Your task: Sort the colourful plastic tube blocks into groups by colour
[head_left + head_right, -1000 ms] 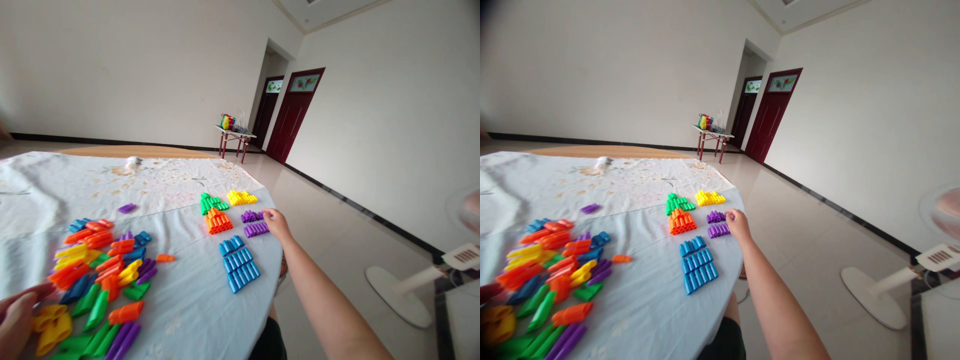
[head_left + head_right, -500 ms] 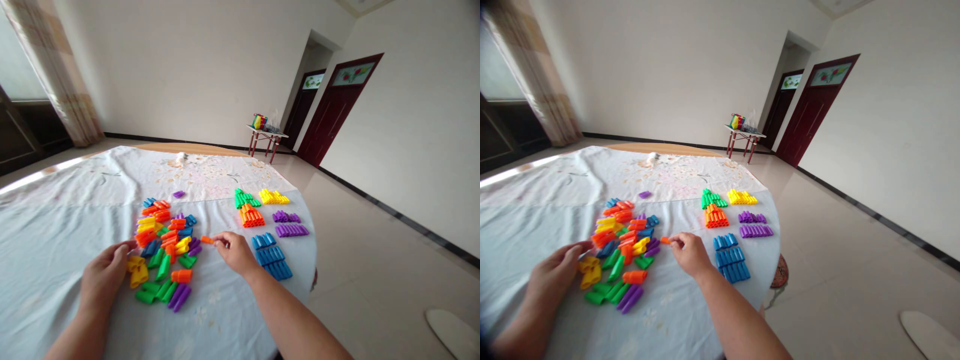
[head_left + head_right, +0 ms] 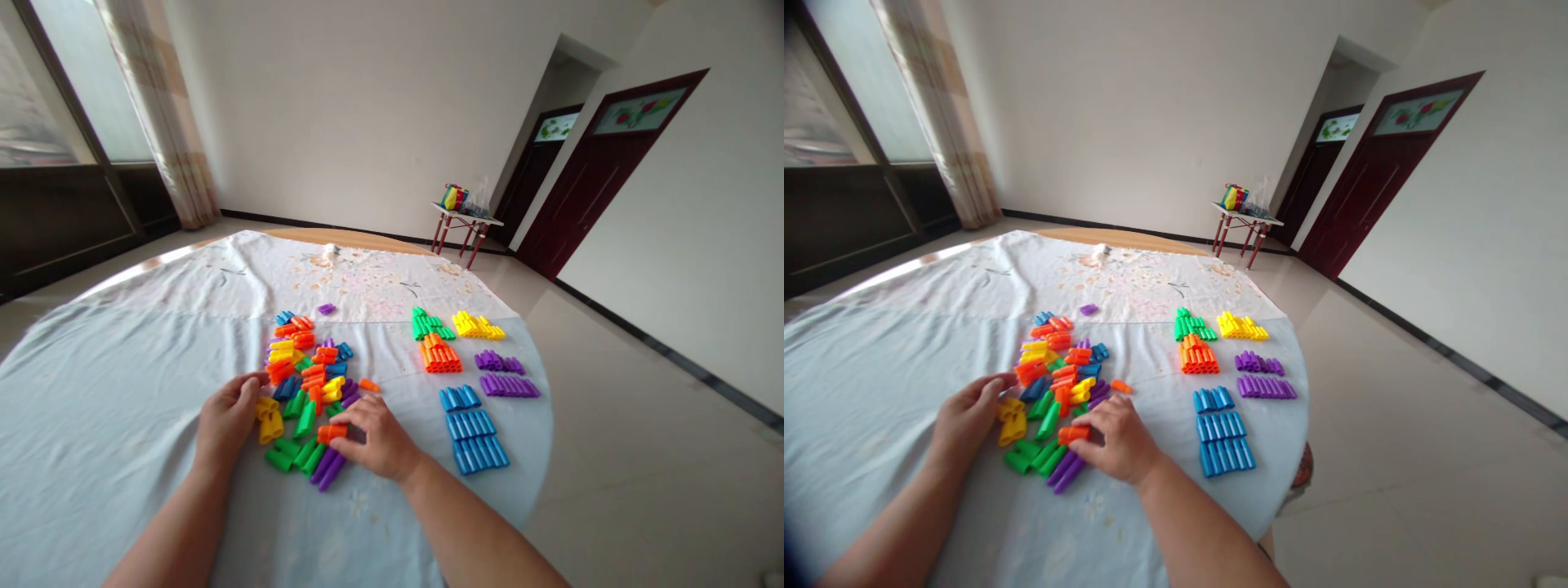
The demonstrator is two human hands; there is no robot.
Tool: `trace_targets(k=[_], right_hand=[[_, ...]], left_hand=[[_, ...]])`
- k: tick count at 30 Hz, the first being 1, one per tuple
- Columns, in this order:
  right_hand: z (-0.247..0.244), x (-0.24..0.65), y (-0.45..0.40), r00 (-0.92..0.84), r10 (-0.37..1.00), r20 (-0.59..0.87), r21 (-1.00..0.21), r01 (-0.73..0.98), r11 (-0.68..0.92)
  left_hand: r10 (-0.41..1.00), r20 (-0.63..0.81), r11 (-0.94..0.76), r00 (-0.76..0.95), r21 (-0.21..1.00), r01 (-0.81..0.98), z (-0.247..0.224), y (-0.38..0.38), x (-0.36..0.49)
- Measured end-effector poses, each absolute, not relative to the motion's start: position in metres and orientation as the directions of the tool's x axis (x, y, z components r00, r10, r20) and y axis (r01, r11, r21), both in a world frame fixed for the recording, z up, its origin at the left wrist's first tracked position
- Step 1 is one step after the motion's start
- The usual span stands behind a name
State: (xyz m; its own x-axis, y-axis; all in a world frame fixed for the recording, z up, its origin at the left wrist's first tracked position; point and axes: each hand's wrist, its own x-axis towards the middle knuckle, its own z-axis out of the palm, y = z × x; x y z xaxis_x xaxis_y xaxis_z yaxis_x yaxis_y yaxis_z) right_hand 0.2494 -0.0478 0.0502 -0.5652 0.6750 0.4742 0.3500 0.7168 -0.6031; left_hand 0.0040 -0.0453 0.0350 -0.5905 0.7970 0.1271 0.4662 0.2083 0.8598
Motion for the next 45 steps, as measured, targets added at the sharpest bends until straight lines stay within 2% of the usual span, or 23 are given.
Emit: trace_targets(k=[7, 10, 16, 19, 21, 26, 30, 36, 40, 45], right_hand=[[0.041, 0.263, -0.036, -0.355, 0.848, 0.394, -0.740, 0.425, 0.522], [0.037, 0.271, -0.032, -0.335, 0.882, 0.333, -0.763, 0.453, 0.460], [0.044, 0.282, -0.033, -0.367, 0.860, 0.355, -0.589, 0.626, 0.511], [0.051, 0.285, -0.034, -0.359, 0.838, 0.411, -0.610, 0.575, 0.546], [0.053, 0.286, -0.035, -0.416, 0.801, 0.430, -0.635, 0.491, 0.596], [0.047, 0.285, -0.035, -0.591, 0.715, 0.372, -0.635, 0.400, 0.661], [0.044, 0.285, -0.034, -0.591, 0.726, 0.351, -0.648, 0.406, 0.644], [0.049, 0.292, -0.032, -0.469, 0.806, 0.361, -0.621, 0.524, 0.583], [0.044, 0.297, -0.029, -0.469, 0.837, 0.281, -0.592, 0.602, 0.536], [0.043, 0.300, -0.027, -0.485, 0.834, 0.262, -0.610, 0.587, 0.532]], left_hand=[[0.804, 0.052, 0.236, -0.592, 0.887, 0.398, 0.033, -0.044, 0.002], [0.803, 0.042, 0.240, -0.595, 0.891, 0.386, 0.032, -0.044, 0.001], [0.797, 0.044, 0.233, -0.602, 0.898, 0.374, 0.032, -0.045, 0.000], [0.795, 0.047, 0.232, -0.604, 0.898, 0.374, 0.034, -0.045, 0.002], [0.794, 0.044, 0.235, -0.606, 0.897, 0.373, 0.035, -0.045, 0.003], [0.789, 0.042, 0.246, -0.613, 0.892, 0.378, 0.035, -0.045, 0.003], [0.794, 0.042, 0.252, -0.607, 0.885, 0.391, 0.034, -0.045, 0.002], [0.796, 0.011, 0.283, -0.605, 0.877, 0.388, 0.038, -0.046, 0.000], [0.786, -0.017, 0.311, -0.618, 0.875, 0.371, 0.039, -0.043, -0.001], [0.781, -0.042, 0.356, -0.623, 0.850, 0.388, 0.042, -0.044, 0.000]])
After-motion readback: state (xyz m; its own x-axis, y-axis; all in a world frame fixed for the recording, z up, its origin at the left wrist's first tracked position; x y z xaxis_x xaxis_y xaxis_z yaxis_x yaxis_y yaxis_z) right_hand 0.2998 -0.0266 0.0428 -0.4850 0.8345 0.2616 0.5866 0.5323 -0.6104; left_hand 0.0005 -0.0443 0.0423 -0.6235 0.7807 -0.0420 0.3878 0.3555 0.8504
